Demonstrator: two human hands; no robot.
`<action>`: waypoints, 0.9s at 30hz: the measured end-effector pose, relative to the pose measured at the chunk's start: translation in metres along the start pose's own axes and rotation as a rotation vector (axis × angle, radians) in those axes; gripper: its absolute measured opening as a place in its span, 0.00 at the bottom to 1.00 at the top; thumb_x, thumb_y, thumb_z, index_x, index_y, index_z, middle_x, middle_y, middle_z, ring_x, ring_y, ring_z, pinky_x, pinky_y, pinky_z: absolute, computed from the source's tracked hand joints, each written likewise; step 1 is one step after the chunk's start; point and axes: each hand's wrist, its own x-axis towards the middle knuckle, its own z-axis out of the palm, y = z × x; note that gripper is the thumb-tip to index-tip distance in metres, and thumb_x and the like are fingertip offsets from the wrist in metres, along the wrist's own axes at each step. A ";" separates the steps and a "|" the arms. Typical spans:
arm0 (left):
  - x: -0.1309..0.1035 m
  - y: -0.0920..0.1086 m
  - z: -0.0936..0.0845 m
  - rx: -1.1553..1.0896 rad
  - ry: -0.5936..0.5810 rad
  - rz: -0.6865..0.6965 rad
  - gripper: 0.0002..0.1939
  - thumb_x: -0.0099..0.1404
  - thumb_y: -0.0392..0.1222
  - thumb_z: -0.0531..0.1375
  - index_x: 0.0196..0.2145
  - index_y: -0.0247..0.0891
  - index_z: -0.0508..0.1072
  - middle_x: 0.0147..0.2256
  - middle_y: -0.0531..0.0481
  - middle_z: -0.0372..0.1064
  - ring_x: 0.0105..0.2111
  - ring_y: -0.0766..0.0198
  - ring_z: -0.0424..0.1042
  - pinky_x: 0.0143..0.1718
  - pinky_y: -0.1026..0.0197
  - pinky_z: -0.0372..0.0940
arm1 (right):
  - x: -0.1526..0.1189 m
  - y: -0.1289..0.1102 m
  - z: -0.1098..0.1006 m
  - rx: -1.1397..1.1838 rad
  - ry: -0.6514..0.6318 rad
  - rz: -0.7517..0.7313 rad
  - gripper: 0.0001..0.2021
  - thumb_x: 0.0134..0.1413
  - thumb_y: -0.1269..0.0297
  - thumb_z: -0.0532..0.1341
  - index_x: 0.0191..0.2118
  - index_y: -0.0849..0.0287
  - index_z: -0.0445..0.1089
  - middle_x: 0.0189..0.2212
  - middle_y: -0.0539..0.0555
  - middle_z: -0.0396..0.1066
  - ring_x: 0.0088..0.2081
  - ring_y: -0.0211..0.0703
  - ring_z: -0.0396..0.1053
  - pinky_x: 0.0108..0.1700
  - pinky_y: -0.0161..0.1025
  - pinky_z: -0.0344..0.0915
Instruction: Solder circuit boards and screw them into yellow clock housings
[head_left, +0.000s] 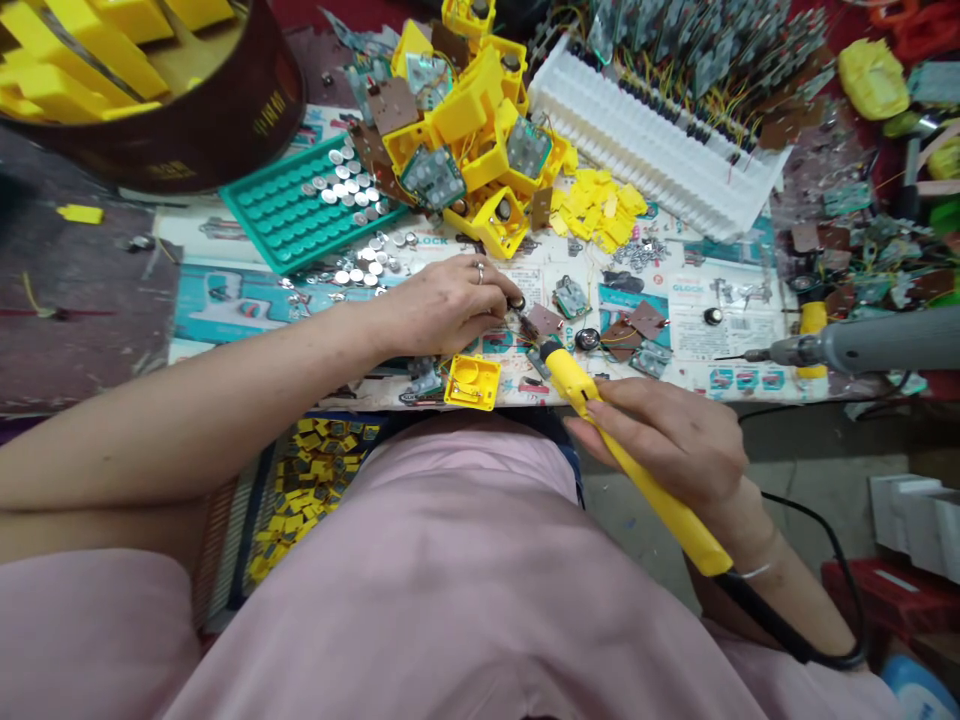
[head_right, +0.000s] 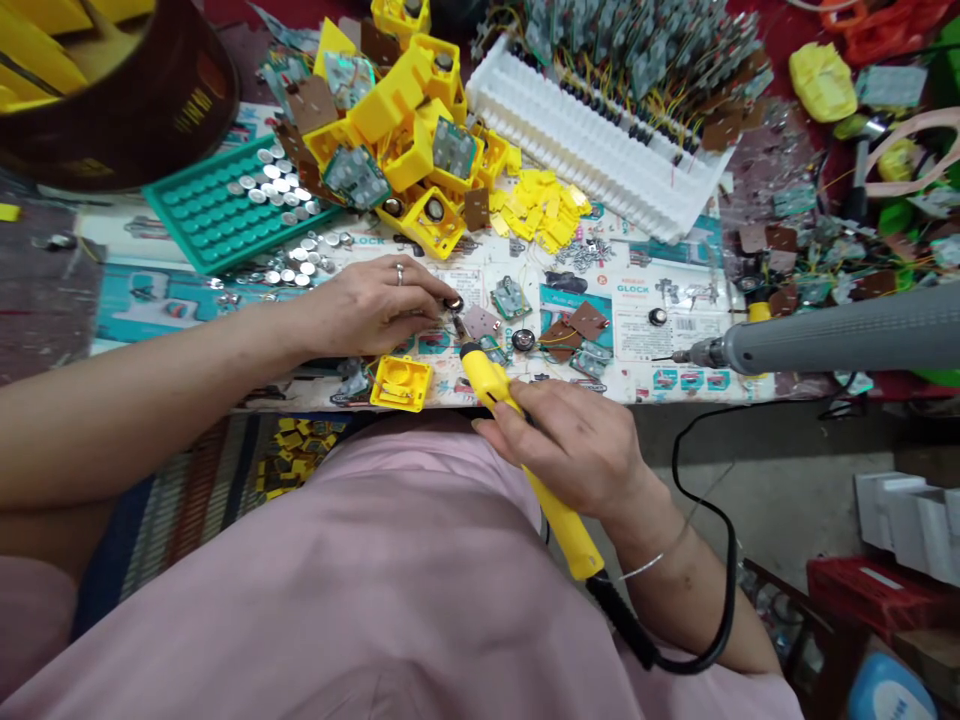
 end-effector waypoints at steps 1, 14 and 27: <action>-0.001 -0.001 -0.001 -0.008 -0.013 0.002 0.12 0.69 0.40 0.56 0.33 0.36 0.78 0.47 0.45 0.78 0.48 0.59 0.75 0.53 0.55 0.67 | -0.002 0.001 -0.001 0.011 0.011 0.020 0.06 0.59 0.62 0.66 0.38 0.53 0.69 0.31 0.47 0.80 0.32 0.34 0.77 0.35 0.30 0.72; -0.002 -0.005 -0.004 0.016 -0.062 0.098 0.13 0.71 0.42 0.55 0.44 0.44 0.80 0.50 0.44 0.77 0.50 0.58 0.74 0.54 0.52 0.66 | 0.000 0.002 0.001 0.065 0.097 0.048 0.08 0.53 0.66 0.70 0.37 0.55 0.71 0.29 0.48 0.79 0.30 0.34 0.76 0.34 0.29 0.74; -0.005 -0.008 -0.001 -0.021 -0.027 0.141 0.14 0.71 0.42 0.54 0.42 0.42 0.81 0.50 0.40 0.76 0.50 0.56 0.74 0.53 0.52 0.68 | 0.001 0.005 0.002 0.116 0.021 0.016 0.08 0.54 0.66 0.69 0.39 0.55 0.72 0.33 0.50 0.79 0.33 0.35 0.76 0.39 0.31 0.75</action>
